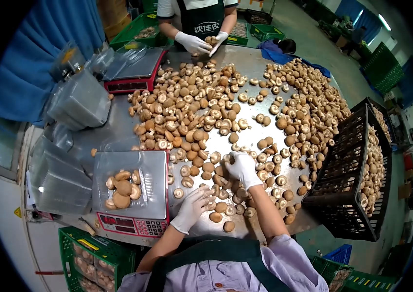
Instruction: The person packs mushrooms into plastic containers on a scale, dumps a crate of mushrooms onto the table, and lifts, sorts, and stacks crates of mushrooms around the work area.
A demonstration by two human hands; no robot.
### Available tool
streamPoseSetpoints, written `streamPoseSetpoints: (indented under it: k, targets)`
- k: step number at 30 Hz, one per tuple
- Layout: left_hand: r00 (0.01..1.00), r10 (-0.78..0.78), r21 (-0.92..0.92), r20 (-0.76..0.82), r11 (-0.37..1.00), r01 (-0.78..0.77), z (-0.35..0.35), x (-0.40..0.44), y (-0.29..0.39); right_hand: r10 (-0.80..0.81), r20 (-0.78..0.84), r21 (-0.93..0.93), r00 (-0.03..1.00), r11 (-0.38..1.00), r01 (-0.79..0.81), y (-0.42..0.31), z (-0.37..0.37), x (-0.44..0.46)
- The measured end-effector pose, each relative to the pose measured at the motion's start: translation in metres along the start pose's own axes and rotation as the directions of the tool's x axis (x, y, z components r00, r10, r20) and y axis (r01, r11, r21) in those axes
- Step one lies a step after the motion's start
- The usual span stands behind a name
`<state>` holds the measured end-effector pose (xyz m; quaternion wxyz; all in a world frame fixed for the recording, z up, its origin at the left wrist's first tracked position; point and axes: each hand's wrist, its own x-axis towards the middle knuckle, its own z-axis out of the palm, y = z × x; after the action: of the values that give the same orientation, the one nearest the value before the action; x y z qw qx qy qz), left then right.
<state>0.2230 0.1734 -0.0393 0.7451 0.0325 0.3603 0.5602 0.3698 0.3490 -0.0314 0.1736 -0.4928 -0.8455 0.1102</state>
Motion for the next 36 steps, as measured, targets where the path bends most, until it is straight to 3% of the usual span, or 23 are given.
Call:
streamPoseSetpoints:
  k: [2,4,6,7,8,10,11,13,14,15,16,17,18,20,22,24,26,27,28,31,32,35,36]
  targets:
    - [1.0,-0.023,-0.117,-0.002,0.993,0.022,0.003,-0.001,0.0,0.21,0.332,0.286,0.92,0.907,-0.31,-0.032,-0.045,-0.002]
    - [0.993,-0.044,-0.253,0.107,0.965,0.07,0.011,-0.002,0.001,0.046,0.358,0.605,0.933,0.749,-0.27,-0.06,-0.067,-0.022]
    - [0.973,-0.033,-0.41,0.227,0.903,0.126,0.013,0.001,0.0,-0.266,0.316,0.521,0.911,0.851,0.068,-0.063,-0.052,-0.047]
    - [0.986,-0.051,-0.398,0.16,0.911,0.112,0.019,0.004,0.0,-0.365,0.218,0.607,0.905,0.777,0.167,-0.065,-0.044,-0.055]
    - [0.975,-0.138,-0.461,0.174,0.863,0.205,0.014,0.006,-0.001,-0.366,0.125,0.585,0.922,0.778,0.229,-0.063,-0.041,-0.062]
    - [0.957,-0.109,-0.536,0.269,0.809,0.243,0.011,0.004,-0.008,-0.201,0.187,0.637,0.962,0.77,0.037,-0.05,-0.052,-0.059]
    - [0.934,-0.093,-0.532,0.345,0.8,0.276,0.011,0.005,-0.007,-0.03,0.256,0.568,0.966,0.813,-0.126,-0.036,-0.05,-0.055]
    - [0.939,-0.119,-0.55,0.322,0.784,0.288,0.005,0.005,-0.009,0.18,0.104,0.508,0.978,0.836,-0.208,0.002,-0.044,-0.041]
    - [0.942,-0.143,-0.569,0.303,0.766,0.299,-0.001,0.005,-0.011,0.3,0.177,0.532,0.937,0.772,-0.348,0.02,-0.052,-0.026]
    - [0.939,-0.102,-0.572,0.329,0.769,0.284,-0.015,0.011,-0.02,0.32,-0.011,0.223,0.947,0.924,-0.31,0.056,-0.038,-0.018]
    - [0.939,-0.099,-0.572,0.331,0.77,0.282,-0.012,0.012,-0.018,0.373,-0.091,0.226,0.923,0.911,-0.346,0.081,-0.034,-0.008]
    - [0.979,-0.151,-0.523,0.138,0.828,0.202,-0.005,0.01,-0.016,0.411,-0.092,0.201,0.907,0.9,-0.388,0.093,-0.044,0.005]
    - [0.981,-0.182,-0.455,-0.065,0.881,0.133,0.001,0.008,-0.014,0.523,0.019,0.185,0.852,0.836,-0.517,0.105,-0.051,0.02]
    - [0.984,-0.176,-0.476,0.011,0.865,0.16,0.001,0.008,-0.012,0.42,-0.156,0.052,0.894,0.907,-0.417,0.139,-0.031,0.034]
    - [0.981,-0.192,-0.283,0.032,0.939,0.193,-0.009,0.014,-0.017,0.356,-0.082,0.009,0.931,0.934,-0.357,0.177,0.003,0.048]
    - [0.982,-0.191,-0.313,-0.014,0.933,0.177,0.006,0.01,-0.012,0.292,-0.004,-0.023,0.956,0.956,-0.292,0.187,0.013,0.05]
    - [0.988,-0.155,-0.314,0.003,0.938,0.148,0.003,0.01,-0.016,0.364,0.019,0.178,0.931,0.915,-0.362,0.187,0.014,0.048]
    - [0.952,-0.128,-0.391,0.277,0.89,0.233,-0.009,0.013,-0.019,0.362,0.038,0.238,0.931,0.902,-0.36,0.181,0.006,0.045]
    - [0.954,-0.123,-0.393,0.274,0.891,0.228,-0.007,0.012,-0.017,0.361,-0.029,0.236,0.932,0.909,-0.344,0.172,-0.001,0.039]
    - [0.936,-0.197,-0.348,0.29,0.89,0.295,0.001,0.006,-0.014,0.408,-0.209,0.476,0.889,0.836,-0.272,0.144,-0.015,0.018]
    - [0.934,-0.197,-0.341,0.296,0.892,0.296,0.003,0.006,-0.014,0.452,-0.129,0.55,0.883,0.773,-0.315,0.126,-0.031,0.01]
    - [0.917,-0.193,-0.316,0.349,0.897,0.309,0.012,0.005,-0.012,0.516,0.118,0.844,0.849,0.399,-0.359,0.081,-0.047,-0.018]
    - [0.901,-0.184,-0.301,0.393,0.9,0.315,0.015,0.006,-0.012,0.482,0.161,0.824,0.861,0.415,-0.386,0.07,-0.048,-0.03]
